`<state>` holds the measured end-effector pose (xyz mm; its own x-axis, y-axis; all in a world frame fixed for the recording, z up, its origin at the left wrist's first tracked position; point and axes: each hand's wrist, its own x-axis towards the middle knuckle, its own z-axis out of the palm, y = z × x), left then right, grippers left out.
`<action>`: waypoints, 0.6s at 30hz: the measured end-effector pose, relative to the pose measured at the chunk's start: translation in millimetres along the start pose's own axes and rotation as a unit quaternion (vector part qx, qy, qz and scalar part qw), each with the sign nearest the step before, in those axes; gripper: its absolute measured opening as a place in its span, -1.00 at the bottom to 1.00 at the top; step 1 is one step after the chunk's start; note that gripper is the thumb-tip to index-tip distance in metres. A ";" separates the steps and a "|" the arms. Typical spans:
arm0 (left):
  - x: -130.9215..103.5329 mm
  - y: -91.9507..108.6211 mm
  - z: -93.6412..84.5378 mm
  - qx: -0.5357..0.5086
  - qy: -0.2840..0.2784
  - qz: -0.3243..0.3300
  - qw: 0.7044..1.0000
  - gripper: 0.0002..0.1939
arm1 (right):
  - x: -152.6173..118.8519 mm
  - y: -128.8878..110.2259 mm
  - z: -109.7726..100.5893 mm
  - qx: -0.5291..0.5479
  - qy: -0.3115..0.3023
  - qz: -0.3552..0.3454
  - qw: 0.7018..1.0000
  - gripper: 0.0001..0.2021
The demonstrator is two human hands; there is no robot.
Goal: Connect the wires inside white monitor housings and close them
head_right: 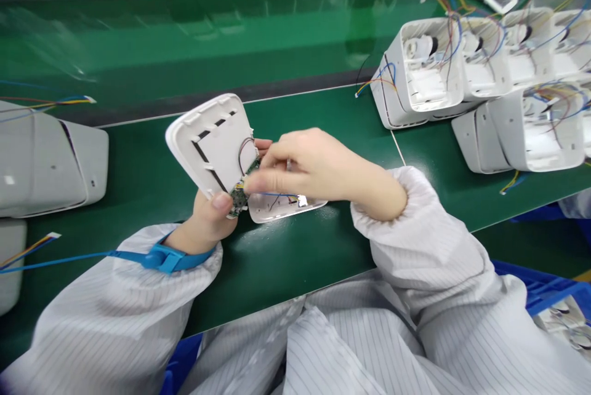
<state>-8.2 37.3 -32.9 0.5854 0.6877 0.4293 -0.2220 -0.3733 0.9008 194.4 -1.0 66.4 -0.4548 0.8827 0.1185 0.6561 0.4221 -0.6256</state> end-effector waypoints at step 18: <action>2.7 11.6 0.4 -0.065 -0.006 -0.018 0.998 -0.21 | -0.2 13.1 -1.7 0.012 -0.037 -0.060 0.997 -0.85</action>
<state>-8.9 34.6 -21.3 0.6033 0.6920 0.3964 -0.2990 -0.2645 0.9168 204.1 4.7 59.5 -0.5737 0.8076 0.1366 0.5800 0.5184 -0.6284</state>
